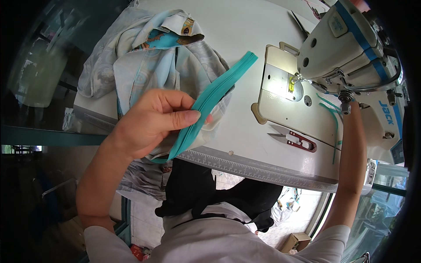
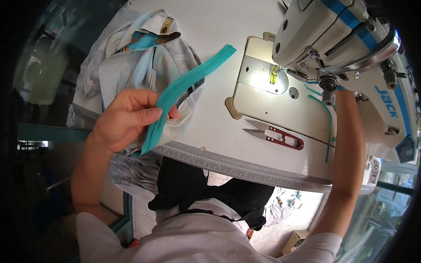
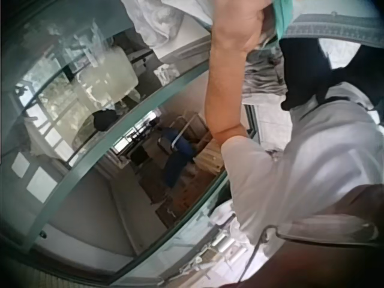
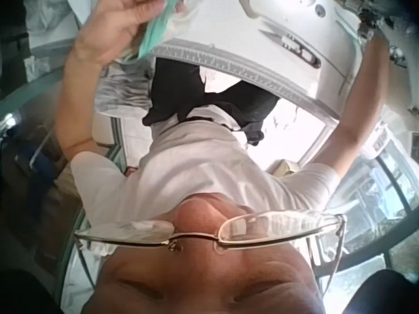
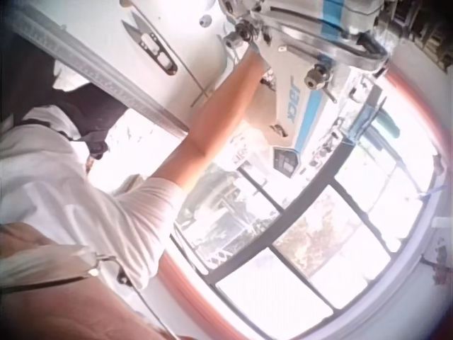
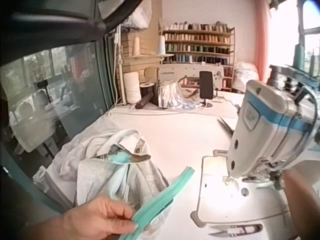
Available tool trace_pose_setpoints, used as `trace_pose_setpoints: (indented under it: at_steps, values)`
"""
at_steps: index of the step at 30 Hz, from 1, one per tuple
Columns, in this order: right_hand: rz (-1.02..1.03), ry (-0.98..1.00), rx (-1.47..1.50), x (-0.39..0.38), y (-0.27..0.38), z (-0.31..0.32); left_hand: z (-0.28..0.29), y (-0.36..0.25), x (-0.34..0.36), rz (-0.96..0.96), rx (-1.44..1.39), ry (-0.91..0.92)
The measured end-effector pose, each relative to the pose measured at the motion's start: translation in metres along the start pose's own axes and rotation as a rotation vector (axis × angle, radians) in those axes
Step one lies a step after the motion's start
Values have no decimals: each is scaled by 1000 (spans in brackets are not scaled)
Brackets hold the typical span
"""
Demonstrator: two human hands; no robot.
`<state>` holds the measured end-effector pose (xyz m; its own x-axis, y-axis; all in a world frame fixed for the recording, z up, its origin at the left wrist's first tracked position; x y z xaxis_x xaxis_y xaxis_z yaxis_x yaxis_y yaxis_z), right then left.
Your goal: The person aligns a teal zipper with a light-colored patterned fabric, trims excess threads with a utility knife, and sews the zipper onto the fabric using a sewing machine. They then cut the excess zipper tape and thread with scissors.
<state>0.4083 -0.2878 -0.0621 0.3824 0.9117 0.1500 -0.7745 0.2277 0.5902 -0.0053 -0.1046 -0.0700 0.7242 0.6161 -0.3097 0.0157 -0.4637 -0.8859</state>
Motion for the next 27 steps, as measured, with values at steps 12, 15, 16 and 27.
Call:
trace_pose_setpoints:
  at_steps: [12,15,16,27]
  values:
    - [-29,4,147,10,5,1,-14,-4,-26,56,46,-75]
    - [-60,21,204,28,7,-4,-17,2,-24,56,86,-79]
    - [-68,38,239,40,9,-10,-18,2,-24,62,109,-94]
    - [-373,62,1001,25,36,-19,-18,8,-13,78,193,-9]
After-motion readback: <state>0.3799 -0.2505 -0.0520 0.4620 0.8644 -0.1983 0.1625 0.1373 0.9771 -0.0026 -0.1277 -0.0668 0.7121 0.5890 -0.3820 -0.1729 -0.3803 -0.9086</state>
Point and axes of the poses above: each hand's wrist, its own x-axis towards the middle knuckle, its own z-axis out of the back of the hand, y = z × x, the point moved 2 cm from there along x, towards the middle knuckle, and after that the axes turned 3 degrees about -x, right-handed, at the moved point
